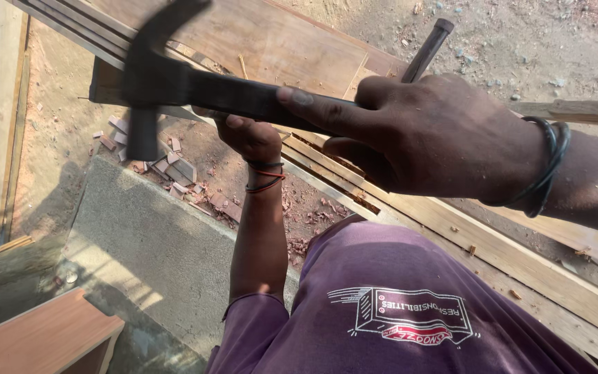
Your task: The person is using a hammer and a chisel by hand to carve a slot into a piece of wood on a workbench.
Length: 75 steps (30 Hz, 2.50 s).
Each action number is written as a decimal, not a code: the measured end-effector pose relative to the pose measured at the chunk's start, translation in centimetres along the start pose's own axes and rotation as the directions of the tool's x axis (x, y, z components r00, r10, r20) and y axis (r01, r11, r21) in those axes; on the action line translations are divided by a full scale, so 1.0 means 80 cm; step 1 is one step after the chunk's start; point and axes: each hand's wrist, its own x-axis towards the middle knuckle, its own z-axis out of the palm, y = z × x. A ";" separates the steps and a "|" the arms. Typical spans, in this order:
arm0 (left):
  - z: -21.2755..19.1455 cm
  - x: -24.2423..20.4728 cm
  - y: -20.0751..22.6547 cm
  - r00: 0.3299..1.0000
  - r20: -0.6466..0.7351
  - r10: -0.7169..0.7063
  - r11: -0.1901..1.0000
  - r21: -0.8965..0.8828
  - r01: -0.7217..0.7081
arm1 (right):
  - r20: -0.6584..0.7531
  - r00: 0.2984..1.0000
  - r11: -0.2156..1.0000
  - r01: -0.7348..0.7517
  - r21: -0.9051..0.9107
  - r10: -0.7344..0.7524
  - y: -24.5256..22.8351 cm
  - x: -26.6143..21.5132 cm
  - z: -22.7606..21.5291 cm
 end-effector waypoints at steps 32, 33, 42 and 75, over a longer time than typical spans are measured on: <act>-0.002 -0.018 -0.036 0.998 0.007 -0.061 0.997 -0.055 0.061 | 0.060 0.997 0.999 -0.041 -0.013 0.042 0.003 0.002 0.007; -0.003 -0.022 -0.038 0.997 0.014 -0.079 0.995 -0.063 0.080 | 0.210 0.969 0.992 -0.126 -0.016 0.127 0.000 0.001 0.007; 0.010 -0.025 -0.026 0.988 -0.051 0.145 0.936 0.329 -0.120 | -0.432 0.892 0.953 0.235 0.189 -0.134 -0.007 -0.022 0.002; -0.010 -0.022 -0.022 0.955 0.085 0.283 0.925 0.240 -0.295 | -0.238 0.969 0.990 0.087 0.112 -0.058 0.013 -0.022 0.034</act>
